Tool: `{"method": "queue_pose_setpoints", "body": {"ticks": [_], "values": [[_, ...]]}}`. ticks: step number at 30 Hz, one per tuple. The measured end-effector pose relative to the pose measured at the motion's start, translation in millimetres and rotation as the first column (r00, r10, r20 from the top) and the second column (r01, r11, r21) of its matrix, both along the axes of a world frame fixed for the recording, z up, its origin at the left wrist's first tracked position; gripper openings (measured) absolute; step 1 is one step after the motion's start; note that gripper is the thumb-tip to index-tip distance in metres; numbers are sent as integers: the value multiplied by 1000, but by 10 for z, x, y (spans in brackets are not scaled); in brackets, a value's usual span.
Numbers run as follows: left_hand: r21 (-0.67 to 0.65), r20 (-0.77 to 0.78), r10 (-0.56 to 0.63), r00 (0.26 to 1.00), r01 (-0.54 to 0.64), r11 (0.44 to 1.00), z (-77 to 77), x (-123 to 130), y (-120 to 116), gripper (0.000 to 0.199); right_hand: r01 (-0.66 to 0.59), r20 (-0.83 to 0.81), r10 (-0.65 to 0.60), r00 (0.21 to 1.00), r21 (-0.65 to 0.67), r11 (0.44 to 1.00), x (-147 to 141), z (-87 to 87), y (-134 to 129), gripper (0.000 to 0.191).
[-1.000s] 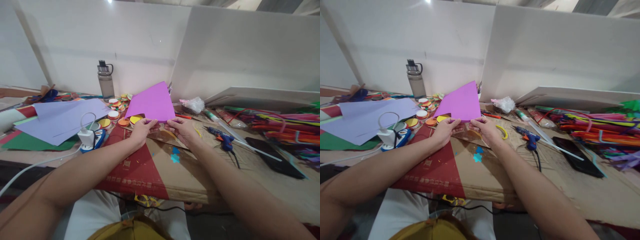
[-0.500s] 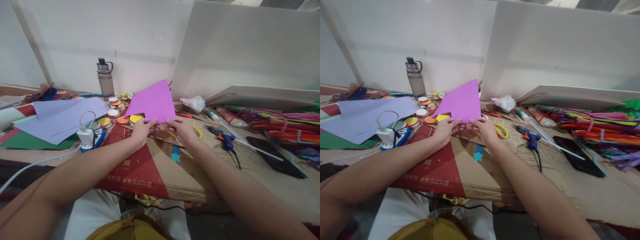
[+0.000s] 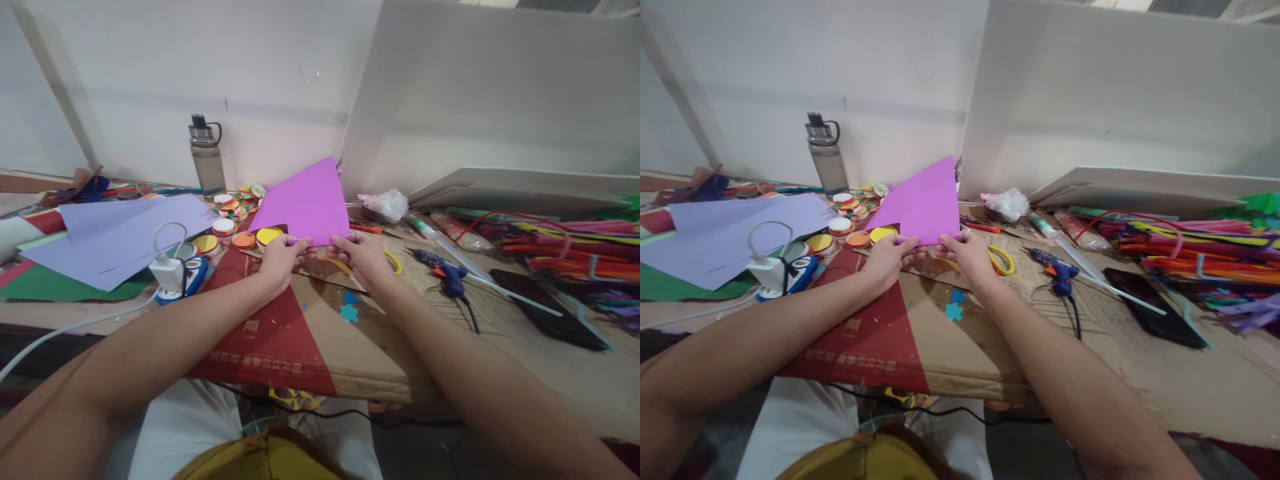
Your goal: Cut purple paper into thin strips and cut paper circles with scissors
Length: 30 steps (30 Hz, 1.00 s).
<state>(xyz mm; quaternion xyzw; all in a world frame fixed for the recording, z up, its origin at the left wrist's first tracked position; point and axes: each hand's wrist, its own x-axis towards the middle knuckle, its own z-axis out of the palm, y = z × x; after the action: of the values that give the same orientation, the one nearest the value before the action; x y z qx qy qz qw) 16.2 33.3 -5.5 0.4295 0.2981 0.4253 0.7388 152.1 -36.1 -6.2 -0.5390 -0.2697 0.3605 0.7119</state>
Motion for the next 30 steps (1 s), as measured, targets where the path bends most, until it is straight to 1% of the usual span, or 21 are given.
{"method": "queue_pose_setpoints", "body": {"ticks": [5,11,21,30], "values": [[-9,-15,21,1000,-21,1000,19,1,-8,22,60,32,-60,998,-3,998,-2,-15,31,32],[-23,-22,39,999,-40,999,30,12,-9,26,64,54,-64,996,16,998,11,-46,50,30],[-37,-61,63,996,-65,997,0,28,1,30,81,80,-85,993,49,995,2,-89,53,31],[-75,-13,39,999,-40,996,35,19,8,44,91,111,-95,989,41,995,11,-73,36,31]]}}
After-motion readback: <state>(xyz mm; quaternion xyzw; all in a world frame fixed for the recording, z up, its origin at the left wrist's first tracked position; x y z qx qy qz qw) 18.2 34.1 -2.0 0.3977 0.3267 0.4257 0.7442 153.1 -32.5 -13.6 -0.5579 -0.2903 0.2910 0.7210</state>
